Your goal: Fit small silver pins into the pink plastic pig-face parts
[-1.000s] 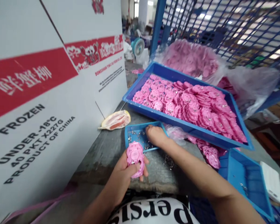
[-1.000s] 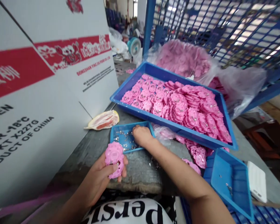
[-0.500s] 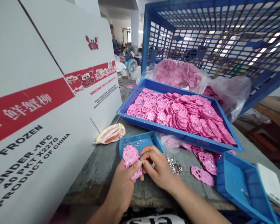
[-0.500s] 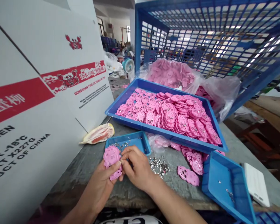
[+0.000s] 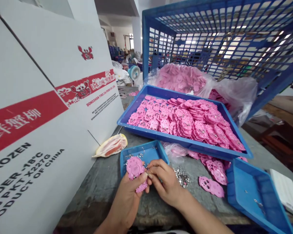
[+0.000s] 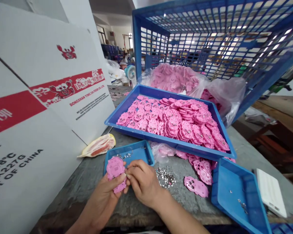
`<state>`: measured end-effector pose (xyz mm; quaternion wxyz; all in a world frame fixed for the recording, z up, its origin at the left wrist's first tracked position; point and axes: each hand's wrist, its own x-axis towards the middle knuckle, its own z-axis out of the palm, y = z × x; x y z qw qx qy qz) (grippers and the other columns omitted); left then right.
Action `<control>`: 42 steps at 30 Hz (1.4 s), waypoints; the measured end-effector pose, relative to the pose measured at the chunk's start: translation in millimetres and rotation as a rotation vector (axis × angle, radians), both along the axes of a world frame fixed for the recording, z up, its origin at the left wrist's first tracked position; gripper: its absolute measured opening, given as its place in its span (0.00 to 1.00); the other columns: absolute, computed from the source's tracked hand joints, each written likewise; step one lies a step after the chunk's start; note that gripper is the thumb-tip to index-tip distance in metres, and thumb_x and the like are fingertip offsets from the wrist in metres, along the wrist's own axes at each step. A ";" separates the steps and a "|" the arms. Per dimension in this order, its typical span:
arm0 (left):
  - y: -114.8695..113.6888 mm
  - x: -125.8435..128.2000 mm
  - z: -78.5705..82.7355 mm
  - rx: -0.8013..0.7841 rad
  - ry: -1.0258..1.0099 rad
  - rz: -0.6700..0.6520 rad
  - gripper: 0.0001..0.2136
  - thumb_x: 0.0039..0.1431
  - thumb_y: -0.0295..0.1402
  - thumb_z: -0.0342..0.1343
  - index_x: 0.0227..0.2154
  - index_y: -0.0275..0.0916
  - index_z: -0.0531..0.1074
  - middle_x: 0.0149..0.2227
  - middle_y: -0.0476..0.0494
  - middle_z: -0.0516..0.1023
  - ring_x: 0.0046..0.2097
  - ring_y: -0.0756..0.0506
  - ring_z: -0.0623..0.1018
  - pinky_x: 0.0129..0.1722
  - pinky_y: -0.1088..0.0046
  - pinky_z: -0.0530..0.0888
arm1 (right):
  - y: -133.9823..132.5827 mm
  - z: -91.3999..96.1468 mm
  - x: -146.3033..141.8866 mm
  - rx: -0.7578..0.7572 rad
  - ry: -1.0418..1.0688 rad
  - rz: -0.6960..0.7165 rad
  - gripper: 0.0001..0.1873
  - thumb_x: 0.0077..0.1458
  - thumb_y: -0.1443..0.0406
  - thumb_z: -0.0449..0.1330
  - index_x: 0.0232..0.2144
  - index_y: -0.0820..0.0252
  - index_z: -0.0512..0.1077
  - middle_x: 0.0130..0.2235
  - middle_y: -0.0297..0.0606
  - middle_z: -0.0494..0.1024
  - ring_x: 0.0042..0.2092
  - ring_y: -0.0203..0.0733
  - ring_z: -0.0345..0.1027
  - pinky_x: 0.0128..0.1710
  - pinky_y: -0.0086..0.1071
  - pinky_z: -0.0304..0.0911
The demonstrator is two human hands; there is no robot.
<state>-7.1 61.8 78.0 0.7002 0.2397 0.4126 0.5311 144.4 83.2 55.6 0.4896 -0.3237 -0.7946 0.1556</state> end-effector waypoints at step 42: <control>8.2 9.1 -5.1 0.005 -0.071 -0.176 0.14 0.65 0.41 0.52 0.45 0.35 0.66 0.32 0.41 0.79 0.27 0.44 0.79 0.22 0.70 0.72 | -5.4 -6.6 23.0 -0.819 0.497 0.005 0.10 0.59 0.58 0.66 0.26 0.52 0.77 0.40 0.40 0.75 0.57 0.52 0.67 0.59 0.50 0.60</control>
